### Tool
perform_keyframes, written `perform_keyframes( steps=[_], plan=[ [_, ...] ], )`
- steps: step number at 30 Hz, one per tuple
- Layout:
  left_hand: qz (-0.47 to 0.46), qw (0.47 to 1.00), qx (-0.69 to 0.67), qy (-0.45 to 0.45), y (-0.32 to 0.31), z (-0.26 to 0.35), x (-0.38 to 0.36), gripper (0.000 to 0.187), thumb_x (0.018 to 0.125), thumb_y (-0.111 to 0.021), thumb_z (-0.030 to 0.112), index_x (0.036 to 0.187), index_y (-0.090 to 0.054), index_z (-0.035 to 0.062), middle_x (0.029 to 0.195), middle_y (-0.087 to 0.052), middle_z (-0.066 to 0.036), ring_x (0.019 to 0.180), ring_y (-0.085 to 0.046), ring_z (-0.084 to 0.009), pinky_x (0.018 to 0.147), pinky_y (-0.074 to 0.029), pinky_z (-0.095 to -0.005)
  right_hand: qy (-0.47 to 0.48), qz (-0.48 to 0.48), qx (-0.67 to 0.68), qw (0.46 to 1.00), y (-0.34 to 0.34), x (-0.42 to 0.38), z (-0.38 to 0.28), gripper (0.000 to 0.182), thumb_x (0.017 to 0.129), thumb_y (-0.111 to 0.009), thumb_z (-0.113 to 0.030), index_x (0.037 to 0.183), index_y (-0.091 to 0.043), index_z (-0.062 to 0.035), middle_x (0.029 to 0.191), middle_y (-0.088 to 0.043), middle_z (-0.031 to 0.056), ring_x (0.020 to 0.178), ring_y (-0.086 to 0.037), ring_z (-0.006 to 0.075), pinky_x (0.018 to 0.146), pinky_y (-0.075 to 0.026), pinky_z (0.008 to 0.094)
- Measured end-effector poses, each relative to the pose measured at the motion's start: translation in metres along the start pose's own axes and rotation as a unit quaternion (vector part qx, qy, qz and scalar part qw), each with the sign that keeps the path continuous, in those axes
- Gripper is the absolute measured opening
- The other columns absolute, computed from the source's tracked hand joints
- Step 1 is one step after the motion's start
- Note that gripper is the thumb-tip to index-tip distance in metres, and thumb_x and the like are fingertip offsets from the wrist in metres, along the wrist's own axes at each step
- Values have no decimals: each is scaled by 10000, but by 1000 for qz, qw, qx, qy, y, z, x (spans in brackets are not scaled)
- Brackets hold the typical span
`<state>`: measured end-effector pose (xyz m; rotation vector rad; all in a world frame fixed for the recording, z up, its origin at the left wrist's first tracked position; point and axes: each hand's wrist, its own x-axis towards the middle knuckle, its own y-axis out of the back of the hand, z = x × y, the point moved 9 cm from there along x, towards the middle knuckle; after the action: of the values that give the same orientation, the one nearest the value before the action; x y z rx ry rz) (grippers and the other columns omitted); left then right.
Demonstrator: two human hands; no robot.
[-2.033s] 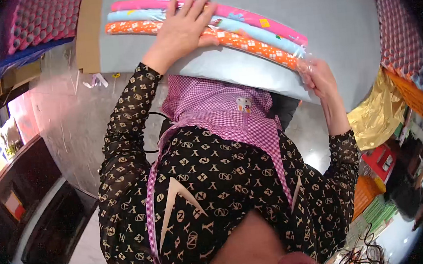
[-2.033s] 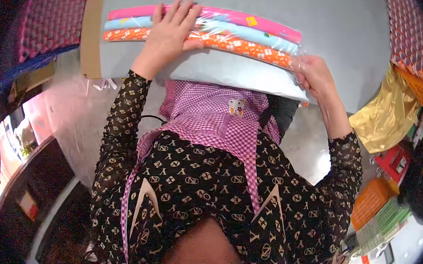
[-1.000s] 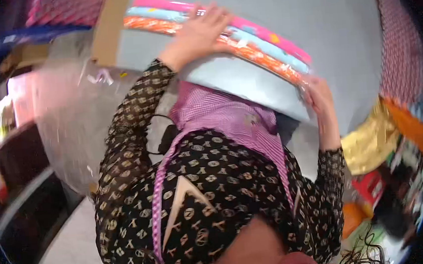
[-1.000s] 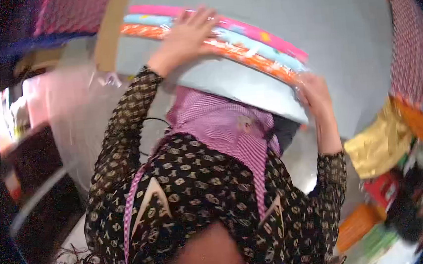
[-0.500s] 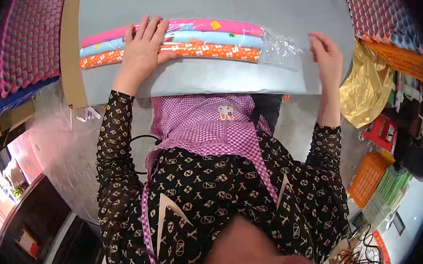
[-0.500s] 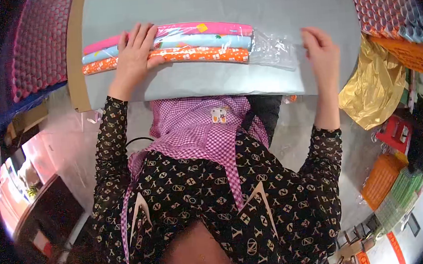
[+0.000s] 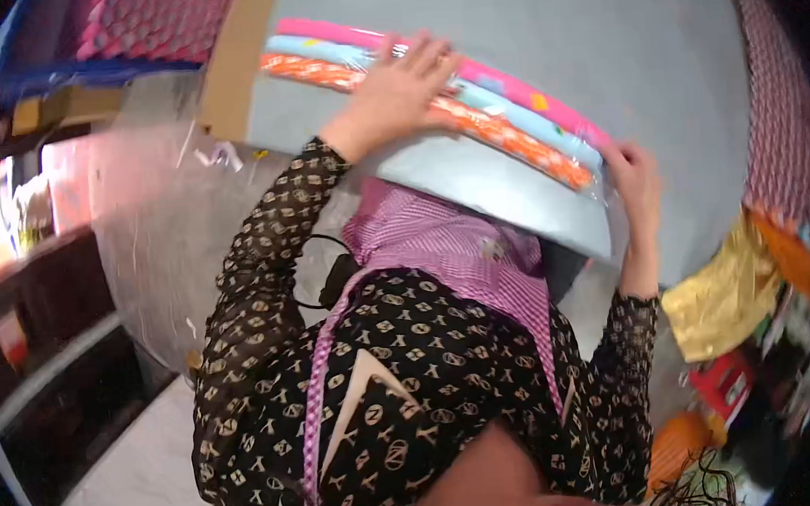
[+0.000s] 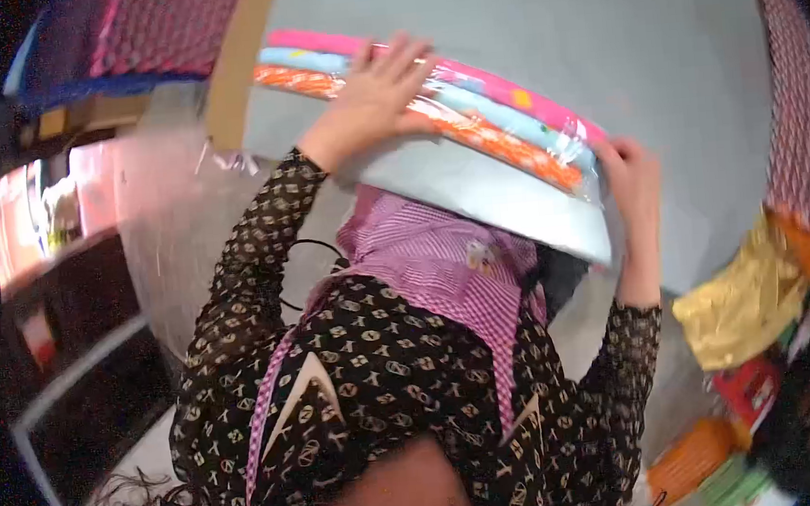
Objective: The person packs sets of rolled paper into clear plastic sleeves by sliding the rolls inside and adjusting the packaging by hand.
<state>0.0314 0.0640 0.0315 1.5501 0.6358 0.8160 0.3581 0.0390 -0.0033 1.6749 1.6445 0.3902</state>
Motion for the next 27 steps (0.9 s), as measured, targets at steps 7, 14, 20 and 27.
perform_keyframes(
  steps=[7, 14, 20, 27],
  plan=[
    [19, 999, -43, -9, 0, 4, -1, 847, 810, -553, 671, 1413, -457, 84, 1466, -438, -144, 1388, -374, -351, 1138, -235, -576, -31, -22, 48, 998, -8, 5, 22, 255, 879, -683, -257, 845, -699, -5, 657, -588, -14, 612, -495, 59, 551, -385, 244],
    [19, 998, -65, -19, 9, 10, 1, 837, 794, -578, 653, 1385, -469, 70, 1452, -441, -144, 1393, -367, -342, 1157, -245, -538, -38, -26, 79, 996, -9, 7, 30, 216, 885, -695, -228, 808, -658, -29, 649, -539, -42, 559, -440, 42, 496, -336, 227],
    [24, 997, -68, -20, 10, 8, 1, 862, 781, -576, 663, 1388, -465, 61, 1438, -450, -140, 1386, -377, -336, 1154, -255, -545, -49, -8, 84, 995, -8, -2, 12, 259, 903, -695, -258, 811, -659, -19, 646, -531, -43, 557, -437, 41, 492, -332, 228],
    [50, 996, -64, -23, 10, 6, -3, 857, 775, -597, 650, 1397, -464, 75, 1407, -477, -138, 1386, -382, -332, 1146, -271, -550, -39, -7, 154, 987, -3, -17, 11, 274, 904, -675, -221, 1061, -664, 3, 685, -551, -35, 559, -450, 40, 495, -338, 206]
  ],
)
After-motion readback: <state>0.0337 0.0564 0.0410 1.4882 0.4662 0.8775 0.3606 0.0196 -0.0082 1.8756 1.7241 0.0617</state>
